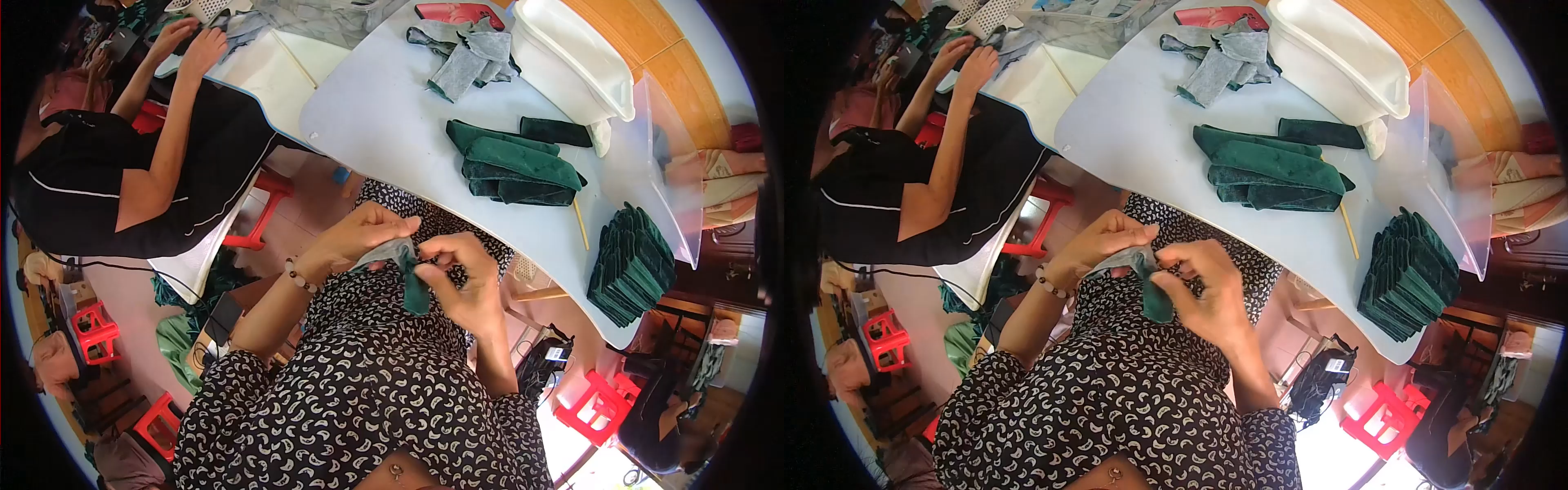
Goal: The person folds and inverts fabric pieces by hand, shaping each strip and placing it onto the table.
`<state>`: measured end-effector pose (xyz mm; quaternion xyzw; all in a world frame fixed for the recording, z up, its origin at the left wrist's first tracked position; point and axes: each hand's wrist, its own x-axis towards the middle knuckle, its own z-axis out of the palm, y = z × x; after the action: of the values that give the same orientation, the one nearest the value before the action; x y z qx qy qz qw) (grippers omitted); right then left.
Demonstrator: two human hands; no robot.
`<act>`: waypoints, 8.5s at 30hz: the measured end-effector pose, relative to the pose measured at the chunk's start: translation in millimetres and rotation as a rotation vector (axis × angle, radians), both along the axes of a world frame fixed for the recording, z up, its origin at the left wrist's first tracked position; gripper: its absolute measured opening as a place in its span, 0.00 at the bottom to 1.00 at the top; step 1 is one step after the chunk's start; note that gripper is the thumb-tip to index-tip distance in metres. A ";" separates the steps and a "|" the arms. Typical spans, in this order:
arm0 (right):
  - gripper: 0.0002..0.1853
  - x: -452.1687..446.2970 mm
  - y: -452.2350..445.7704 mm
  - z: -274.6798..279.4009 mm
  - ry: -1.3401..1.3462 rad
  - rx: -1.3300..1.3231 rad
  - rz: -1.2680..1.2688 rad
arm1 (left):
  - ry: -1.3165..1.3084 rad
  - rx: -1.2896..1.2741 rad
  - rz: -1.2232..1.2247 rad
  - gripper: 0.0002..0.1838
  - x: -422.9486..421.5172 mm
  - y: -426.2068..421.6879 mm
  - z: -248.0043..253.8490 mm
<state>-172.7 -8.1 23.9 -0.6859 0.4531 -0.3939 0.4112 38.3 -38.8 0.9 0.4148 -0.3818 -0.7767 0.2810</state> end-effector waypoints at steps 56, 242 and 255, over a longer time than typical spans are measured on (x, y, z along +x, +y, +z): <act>0.06 35.4 7.1 -14.8 0.141 -0.259 -0.116 | -0.001 -0.472 0.580 0.08 -26.8 56.7 -33.2; 0.08 18.1 -7.4 -19.6 0.033 -0.461 -0.020 | -0.198 -0.777 0.558 0.11 -34.8 46.4 -35.7; 0.10 26.6 4.8 -24.0 -0.049 -0.282 -0.169 | -0.165 -0.845 0.546 0.09 -33.9 45.7 -35.9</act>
<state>-146.1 -3.3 -0.1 -0.6862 0.4393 -0.5036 0.2872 4.4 6.9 -35.0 0.4095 -0.5610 -0.4175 0.5859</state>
